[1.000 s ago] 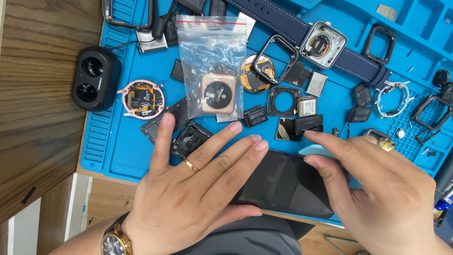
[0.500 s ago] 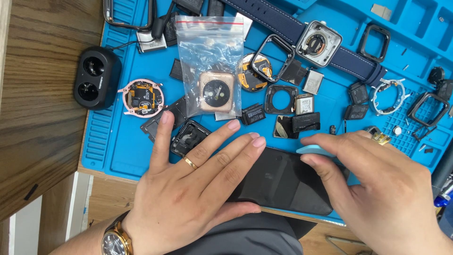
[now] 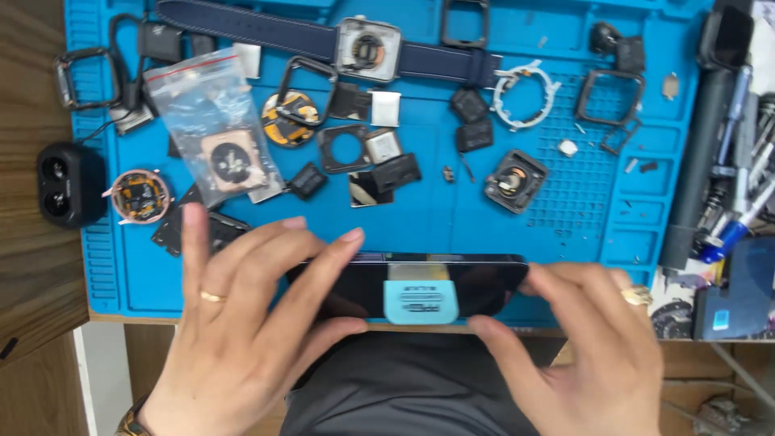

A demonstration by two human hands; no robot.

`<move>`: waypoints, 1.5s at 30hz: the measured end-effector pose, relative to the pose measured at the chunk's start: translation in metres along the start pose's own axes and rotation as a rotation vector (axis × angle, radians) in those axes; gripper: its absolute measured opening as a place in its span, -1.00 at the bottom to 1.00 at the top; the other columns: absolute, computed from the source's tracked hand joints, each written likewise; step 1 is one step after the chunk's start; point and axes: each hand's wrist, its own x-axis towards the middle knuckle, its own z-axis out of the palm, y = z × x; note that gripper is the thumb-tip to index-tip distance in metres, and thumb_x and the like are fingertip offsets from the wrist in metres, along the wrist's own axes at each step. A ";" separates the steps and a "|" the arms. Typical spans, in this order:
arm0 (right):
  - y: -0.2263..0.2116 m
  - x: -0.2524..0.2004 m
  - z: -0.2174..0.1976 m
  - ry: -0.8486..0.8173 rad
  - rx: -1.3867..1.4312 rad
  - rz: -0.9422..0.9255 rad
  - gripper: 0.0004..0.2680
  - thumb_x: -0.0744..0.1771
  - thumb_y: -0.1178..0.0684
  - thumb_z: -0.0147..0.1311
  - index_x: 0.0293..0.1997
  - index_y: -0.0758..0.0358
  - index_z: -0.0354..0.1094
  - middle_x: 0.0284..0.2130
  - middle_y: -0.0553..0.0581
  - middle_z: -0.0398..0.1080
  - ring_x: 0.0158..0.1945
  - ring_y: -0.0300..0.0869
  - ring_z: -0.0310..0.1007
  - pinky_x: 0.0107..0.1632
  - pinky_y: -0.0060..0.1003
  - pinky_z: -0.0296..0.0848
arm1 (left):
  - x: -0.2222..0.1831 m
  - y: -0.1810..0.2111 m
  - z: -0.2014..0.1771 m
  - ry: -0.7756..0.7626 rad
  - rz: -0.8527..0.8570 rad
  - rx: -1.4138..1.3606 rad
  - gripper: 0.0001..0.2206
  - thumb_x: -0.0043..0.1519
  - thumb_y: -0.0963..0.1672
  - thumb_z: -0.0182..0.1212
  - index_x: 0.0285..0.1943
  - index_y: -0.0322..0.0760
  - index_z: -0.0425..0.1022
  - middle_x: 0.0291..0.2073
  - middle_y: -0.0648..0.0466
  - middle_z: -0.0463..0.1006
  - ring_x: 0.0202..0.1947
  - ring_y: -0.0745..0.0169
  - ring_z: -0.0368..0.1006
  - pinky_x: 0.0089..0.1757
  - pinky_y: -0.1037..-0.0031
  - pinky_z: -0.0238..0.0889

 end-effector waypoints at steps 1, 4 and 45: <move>0.010 -0.002 0.000 -0.024 0.008 -0.032 -0.67 0.24 -0.09 0.37 -0.01 0.26 0.45 -0.24 0.10 0.46 -0.20 -0.04 0.41 -0.12 -0.17 0.37 | 0.000 0.004 0.003 0.030 -0.022 0.002 -0.44 0.28 0.08 0.36 0.41 -0.13 0.37 0.10 0.04 0.40 0.22 -0.04 0.42 0.38 -0.27 -0.33; 0.024 -0.006 -0.005 -0.041 0.142 -0.049 -0.76 0.26 -0.09 0.34 -0.18 0.18 0.41 -0.30 -0.01 0.46 -0.26 -0.11 0.42 -0.11 -0.20 0.29 | -0.006 0.009 0.013 0.038 -0.062 0.016 -0.41 0.23 0.11 0.39 0.39 -0.14 0.42 0.12 0.00 0.38 0.25 -0.15 0.37 0.40 -0.32 -0.40; -0.069 0.059 0.017 -0.289 -0.208 -0.463 -0.85 0.31 0.13 0.39 -0.08 0.29 0.60 -0.18 0.24 0.52 -0.09 0.03 0.47 0.03 -0.10 0.31 | -0.025 -0.037 -0.004 0.205 -0.039 -0.158 -0.33 0.08 0.04 0.73 0.20 -0.23 0.37 -0.09 0.11 0.35 0.00 0.11 0.37 0.39 -0.07 0.06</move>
